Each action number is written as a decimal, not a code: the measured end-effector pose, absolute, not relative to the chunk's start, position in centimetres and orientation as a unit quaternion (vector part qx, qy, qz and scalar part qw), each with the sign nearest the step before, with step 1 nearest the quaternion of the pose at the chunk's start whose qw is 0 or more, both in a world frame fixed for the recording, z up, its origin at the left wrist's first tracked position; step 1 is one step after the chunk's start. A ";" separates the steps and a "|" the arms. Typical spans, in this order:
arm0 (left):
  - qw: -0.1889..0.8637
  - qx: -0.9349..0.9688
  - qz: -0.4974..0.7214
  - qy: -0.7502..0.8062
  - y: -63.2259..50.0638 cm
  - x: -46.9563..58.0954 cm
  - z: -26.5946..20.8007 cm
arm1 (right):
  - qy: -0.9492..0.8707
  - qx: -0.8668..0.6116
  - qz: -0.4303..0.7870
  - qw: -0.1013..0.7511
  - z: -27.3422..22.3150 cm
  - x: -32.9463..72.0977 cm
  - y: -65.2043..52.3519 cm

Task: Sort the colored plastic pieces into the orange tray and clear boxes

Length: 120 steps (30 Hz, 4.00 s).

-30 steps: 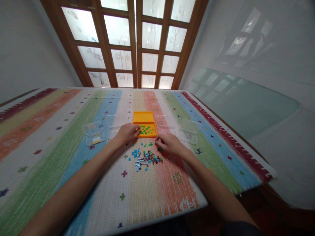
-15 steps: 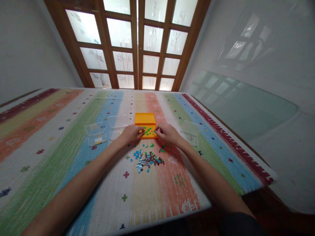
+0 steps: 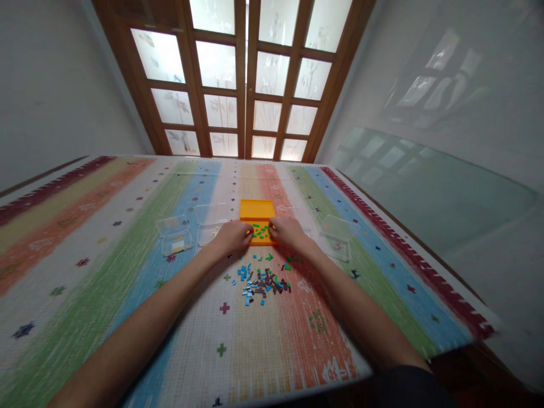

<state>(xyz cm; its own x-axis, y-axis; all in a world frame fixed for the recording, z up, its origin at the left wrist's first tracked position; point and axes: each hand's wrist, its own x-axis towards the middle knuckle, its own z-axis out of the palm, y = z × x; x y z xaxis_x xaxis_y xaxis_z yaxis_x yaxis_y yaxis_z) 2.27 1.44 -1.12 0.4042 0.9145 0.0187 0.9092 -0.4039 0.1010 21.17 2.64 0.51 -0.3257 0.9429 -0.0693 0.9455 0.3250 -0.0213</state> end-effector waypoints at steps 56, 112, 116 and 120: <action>0.052 0.822 0.038 0.566 1.5 2.5 -1.0 | 0.878 0.426 -0.190 -0.105 -2.5 30.1 -3.3; 0.160 0.848 0.168 0.476 -2.6 7.5 0.5 | 0.867 0.419 -0.232 -0.140 -1.9 31.0 -3.2; 0.134 0.814 0.216 0.523 0.0 3.7 1.7 | 0.865 0.421 -0.237 -0.135 -1.8 30.9 -3.3; 0.126 0.804 0.190 0.549 1.7 1.3 1.0 | 0.863 0.426 -0.233 -0.137 -2.0 30.7 -3.3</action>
